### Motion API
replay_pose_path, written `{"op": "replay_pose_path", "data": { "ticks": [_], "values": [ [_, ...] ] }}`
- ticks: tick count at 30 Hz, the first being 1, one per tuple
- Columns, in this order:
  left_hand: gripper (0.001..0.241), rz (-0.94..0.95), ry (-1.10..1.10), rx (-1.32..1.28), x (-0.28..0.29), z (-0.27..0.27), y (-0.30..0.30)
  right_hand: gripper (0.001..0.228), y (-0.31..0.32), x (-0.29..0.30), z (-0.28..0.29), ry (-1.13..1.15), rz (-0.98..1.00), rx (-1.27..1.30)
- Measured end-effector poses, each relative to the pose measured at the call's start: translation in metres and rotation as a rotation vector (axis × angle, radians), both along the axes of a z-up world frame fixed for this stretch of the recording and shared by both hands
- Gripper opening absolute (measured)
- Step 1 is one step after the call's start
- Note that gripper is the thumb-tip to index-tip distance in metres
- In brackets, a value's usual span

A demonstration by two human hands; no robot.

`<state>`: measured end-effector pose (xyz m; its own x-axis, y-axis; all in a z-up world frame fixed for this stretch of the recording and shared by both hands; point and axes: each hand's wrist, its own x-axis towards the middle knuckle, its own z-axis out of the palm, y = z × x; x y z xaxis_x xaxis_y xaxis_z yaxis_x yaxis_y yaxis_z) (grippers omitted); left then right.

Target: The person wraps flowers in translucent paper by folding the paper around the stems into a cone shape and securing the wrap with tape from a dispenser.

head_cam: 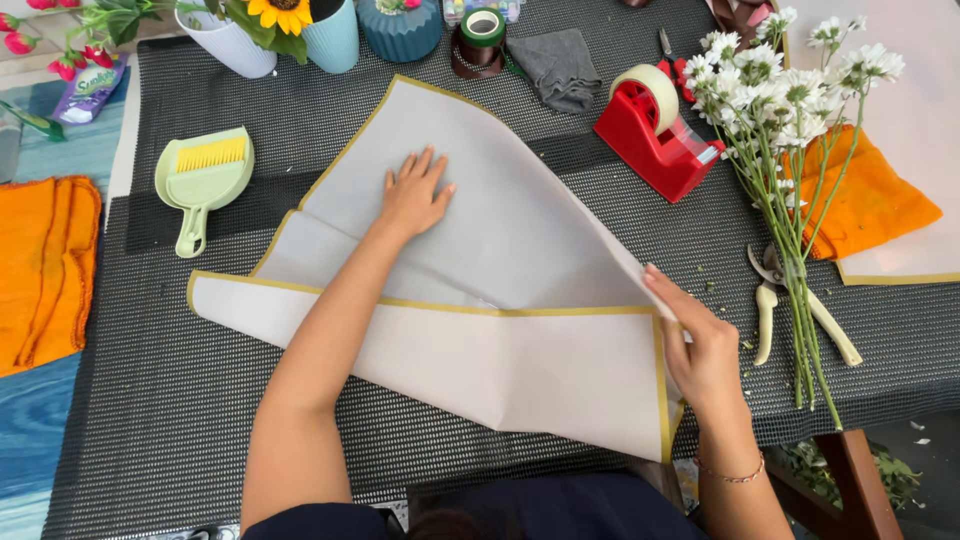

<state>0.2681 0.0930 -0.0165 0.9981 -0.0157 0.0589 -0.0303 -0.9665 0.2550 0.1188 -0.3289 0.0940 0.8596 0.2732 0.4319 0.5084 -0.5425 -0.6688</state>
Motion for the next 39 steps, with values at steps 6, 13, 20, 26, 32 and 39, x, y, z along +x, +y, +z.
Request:
{"op": "replay_pose_path", "data": {
  "ticks": [6,13,20,26,32,39],
  "values": [
    [0.022,0.04,-0.238,-0.129,-0.015,0.029,-0.03,0.031,0.013,-0.003,0.015,-0.058,0.226,-0.145],
    [0.054,-0.781,0.017,-0.252,-0.16,0.04,-0.168,0.028,0.007,0.033,0.019,-0.043,0.077,-0.146],
    [0.06,-0.816,0.043,-0.134,-0.179,0.0,-0.178,0.027,0.007,0.017,0.016,-0.019,0.15,-0.171],
    [0.044,-0.702,0.076,-0.295,-0.161,0.021,-0.154,0.048,0.009,-0.017,-0.042,0.135,0.606,-0.383],
    [0.031,-0.081,0.187,-0.605,-0.123,0.052,-0.097,0.048,0.015,-0.028,-0.066,0.212,0.547,-0.517],
    [0.069,0.061,-0.088,-0.519,-0.078,-0.007,-0.078,0.047,0.022,-0.036,-0.083,0.122,0.594,-0.653]
  ]
}}
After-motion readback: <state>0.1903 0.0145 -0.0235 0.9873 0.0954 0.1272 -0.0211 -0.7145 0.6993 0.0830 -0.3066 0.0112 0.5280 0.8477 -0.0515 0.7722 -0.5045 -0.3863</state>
